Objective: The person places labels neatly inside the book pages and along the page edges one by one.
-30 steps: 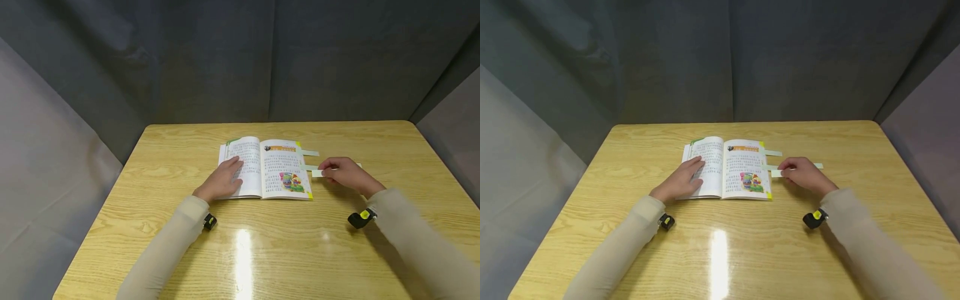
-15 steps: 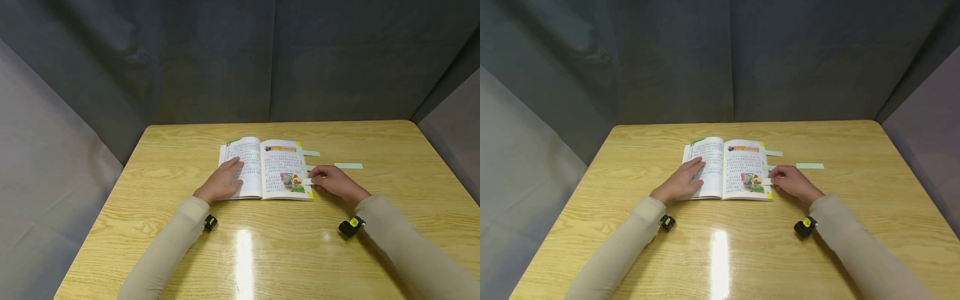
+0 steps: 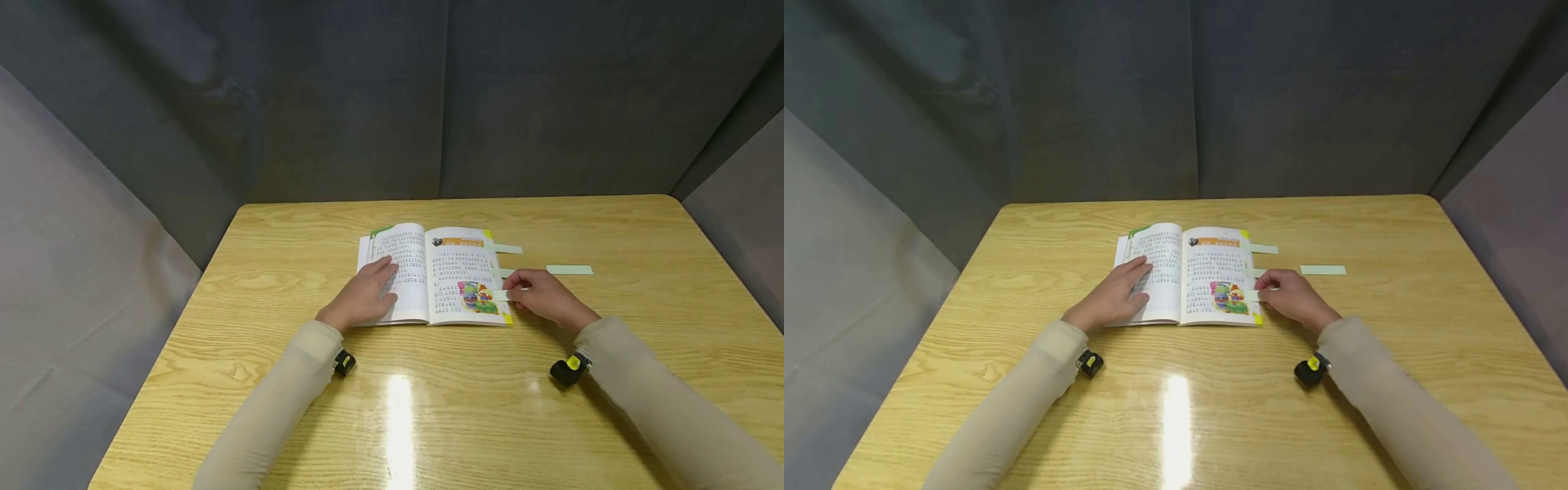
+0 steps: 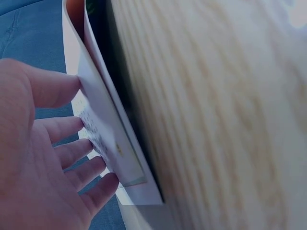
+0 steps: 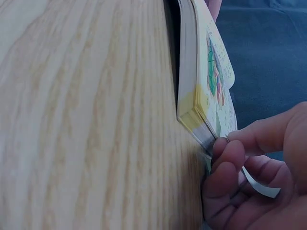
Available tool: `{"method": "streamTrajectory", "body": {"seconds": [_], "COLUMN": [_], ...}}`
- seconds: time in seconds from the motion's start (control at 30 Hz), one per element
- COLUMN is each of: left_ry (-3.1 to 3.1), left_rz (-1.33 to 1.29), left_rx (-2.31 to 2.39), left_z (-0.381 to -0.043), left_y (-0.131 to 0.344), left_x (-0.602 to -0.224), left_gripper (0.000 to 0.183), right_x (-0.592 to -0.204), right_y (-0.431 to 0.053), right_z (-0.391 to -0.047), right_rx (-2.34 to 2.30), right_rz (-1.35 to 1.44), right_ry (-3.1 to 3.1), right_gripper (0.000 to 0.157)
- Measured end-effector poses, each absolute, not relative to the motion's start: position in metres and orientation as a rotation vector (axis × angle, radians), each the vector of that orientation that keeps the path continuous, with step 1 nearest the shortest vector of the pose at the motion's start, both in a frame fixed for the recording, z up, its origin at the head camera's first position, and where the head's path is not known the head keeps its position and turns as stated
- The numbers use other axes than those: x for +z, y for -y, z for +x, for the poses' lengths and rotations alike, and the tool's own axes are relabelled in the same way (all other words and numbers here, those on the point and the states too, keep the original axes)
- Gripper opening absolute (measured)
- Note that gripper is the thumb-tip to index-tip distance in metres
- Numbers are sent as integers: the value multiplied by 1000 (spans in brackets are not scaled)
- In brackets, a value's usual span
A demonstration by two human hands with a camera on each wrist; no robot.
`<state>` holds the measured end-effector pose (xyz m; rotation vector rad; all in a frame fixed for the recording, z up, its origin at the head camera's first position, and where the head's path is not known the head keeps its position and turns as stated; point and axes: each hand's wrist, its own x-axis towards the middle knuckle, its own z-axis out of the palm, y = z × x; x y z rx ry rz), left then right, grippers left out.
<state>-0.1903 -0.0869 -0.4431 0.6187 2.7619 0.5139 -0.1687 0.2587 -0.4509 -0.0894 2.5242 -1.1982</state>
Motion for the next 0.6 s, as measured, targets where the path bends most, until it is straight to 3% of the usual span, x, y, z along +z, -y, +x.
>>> {"method": "streamTrajectory", "body": {"seconds": [0.6], "left_ry": [-2765], "left_rz": [623], "left_rx": [530], "left_z": [-190], "left_y": [87], "left_x": [-444], "left_gripper": [62], "right_x": [-458], "right_y": [-253], "right_z": [-172], "right_rx": [-968], "right_rz": [-109], "right_ry": [-2732], "right_gripper": [18]}}
